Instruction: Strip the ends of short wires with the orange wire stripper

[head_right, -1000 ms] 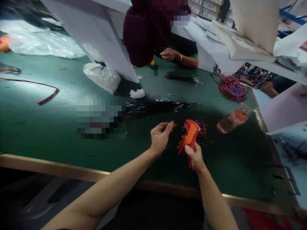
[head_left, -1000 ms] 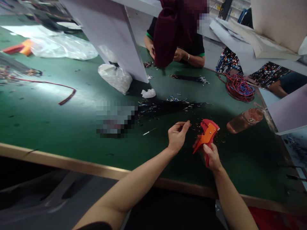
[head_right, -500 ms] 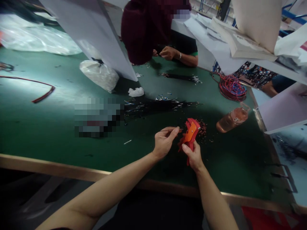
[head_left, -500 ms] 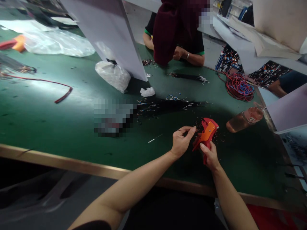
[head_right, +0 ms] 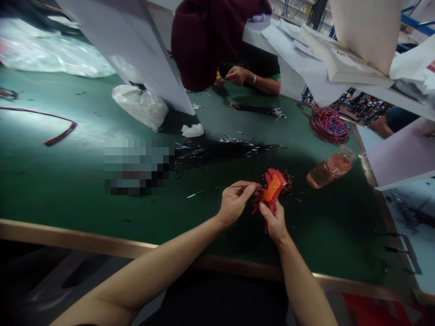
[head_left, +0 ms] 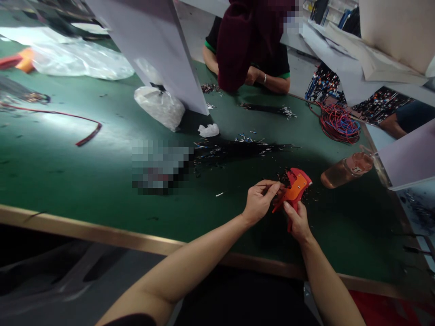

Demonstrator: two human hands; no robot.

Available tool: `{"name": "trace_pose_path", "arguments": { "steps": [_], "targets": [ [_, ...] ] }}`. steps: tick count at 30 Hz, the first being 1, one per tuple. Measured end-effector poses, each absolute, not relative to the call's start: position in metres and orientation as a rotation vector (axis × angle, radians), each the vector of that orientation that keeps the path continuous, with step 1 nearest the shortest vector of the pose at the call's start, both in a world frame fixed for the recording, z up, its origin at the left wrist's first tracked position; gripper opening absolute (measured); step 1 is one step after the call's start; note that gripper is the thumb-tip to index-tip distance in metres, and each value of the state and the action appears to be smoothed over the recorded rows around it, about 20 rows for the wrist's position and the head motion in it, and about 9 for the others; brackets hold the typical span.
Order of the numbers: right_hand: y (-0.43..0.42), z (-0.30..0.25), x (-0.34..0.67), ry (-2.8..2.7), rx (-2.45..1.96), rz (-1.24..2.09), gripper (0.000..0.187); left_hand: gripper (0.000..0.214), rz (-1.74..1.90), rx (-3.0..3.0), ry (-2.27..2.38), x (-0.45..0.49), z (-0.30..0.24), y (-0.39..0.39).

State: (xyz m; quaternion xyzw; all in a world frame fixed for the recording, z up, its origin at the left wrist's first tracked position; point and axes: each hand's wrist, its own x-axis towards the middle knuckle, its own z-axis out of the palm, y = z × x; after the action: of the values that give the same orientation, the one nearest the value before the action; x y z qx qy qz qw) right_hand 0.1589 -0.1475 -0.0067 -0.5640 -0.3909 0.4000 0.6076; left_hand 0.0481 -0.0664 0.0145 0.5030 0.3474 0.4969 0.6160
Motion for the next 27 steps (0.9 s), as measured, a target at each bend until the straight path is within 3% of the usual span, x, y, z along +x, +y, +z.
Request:
{"name": "trace_pose_path", "arguments": {
  "steps": [13,27],
  "targets": [
    [-0.145,-0.015,0.161,-0.73,-1.208,0.957,0.032,0.025,1.125,1.3,0.708,0.048,0.011,-0.07],
    [-0.149,-0.017,0.158,-0.697,-1.203,0.906,0.027,0.021,1.139,1.392,0.702,0.049,0.004,-0.072]
  ]
}}
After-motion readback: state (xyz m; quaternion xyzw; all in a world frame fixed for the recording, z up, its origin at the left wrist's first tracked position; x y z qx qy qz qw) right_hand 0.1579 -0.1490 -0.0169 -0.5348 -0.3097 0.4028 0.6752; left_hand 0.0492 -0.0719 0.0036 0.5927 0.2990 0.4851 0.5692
